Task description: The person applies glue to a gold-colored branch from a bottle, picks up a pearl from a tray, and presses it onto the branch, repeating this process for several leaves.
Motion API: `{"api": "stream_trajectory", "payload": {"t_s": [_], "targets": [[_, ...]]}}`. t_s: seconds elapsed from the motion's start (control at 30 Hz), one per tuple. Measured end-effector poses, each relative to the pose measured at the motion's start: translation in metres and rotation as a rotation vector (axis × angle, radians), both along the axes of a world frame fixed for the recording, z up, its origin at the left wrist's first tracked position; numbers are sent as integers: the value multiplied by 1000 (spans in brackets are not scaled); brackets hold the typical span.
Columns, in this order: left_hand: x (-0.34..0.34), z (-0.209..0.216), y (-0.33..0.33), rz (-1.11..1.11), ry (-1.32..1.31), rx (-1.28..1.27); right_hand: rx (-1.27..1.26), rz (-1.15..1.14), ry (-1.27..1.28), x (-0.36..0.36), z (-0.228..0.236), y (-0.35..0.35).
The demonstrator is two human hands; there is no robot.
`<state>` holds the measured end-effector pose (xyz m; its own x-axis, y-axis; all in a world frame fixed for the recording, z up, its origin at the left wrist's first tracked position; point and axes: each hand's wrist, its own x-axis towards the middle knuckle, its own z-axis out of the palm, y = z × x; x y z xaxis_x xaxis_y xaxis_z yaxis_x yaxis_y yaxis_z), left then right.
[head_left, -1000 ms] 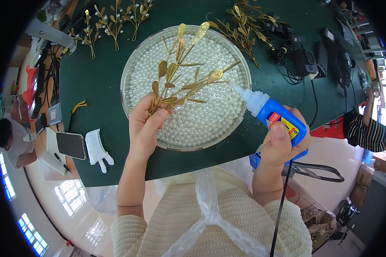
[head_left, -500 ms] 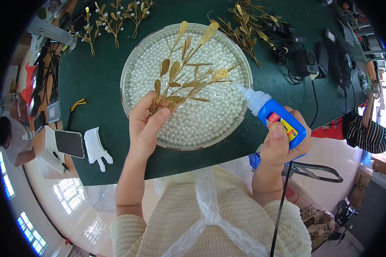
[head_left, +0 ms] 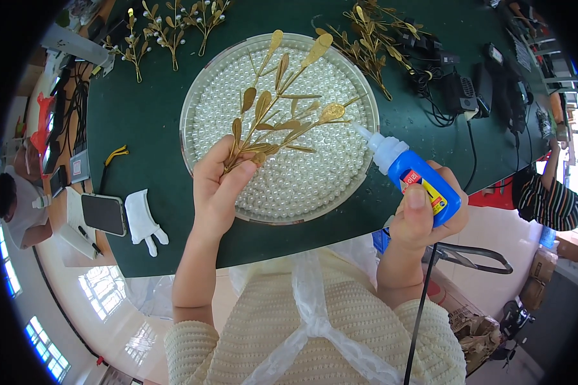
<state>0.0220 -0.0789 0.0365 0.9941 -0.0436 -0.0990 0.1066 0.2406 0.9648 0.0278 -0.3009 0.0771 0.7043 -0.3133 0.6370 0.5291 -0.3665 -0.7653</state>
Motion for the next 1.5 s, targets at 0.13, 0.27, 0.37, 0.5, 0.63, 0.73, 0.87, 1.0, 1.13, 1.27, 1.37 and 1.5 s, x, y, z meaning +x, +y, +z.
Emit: {"api": "stream_trajectory", "payload": {"t_s": [0.13, 0.27, 0.37, 0.5, 0.63, 0.73, 0.87, 1.0, 1.13, 1.27, 1.37, 1.5], "targets": [[-1, 0, 0, 11, -10, 13, -63, 61, 43, -2, 0, -2], [-1, 1, 0, 11, -4, 7, -101, 50, 103, -5, 4, -4], [-1, 0, -1, -1, -19, 5, -169, 25, 60, -5, 6, -5], [-2, 2, -1, -2, -3, 4, -190, 36, 43, -5, 5, -3], [-1, 2, -1, -7, -8, 10, -157, 14, 32, -4, 4, -3], [-1, 3, -2, 14, -3, 12, -147, 15, 13, -4, 5, -2], [-1, 2, -1, 2, 1, 14, -125, 4, 9, -4, 2, -2], [-1, 3, -2, 17, -4, 16, -183, 36, 70, -5, 4, -4], [-1, 3, -2, 11, -5, 23, -133, -2, -10, -3, 1, 0], [-1, 1, -1, 10, -2, 18, -175, -8, 4, -3, 2, -2], [-1, 4, -2, 4, 10, 21, -162, -4, 28, -6, 5, -3], [-1, 4, -5, 38, 12, 52, -243, 25, -25, -4, 4, -3]]}}
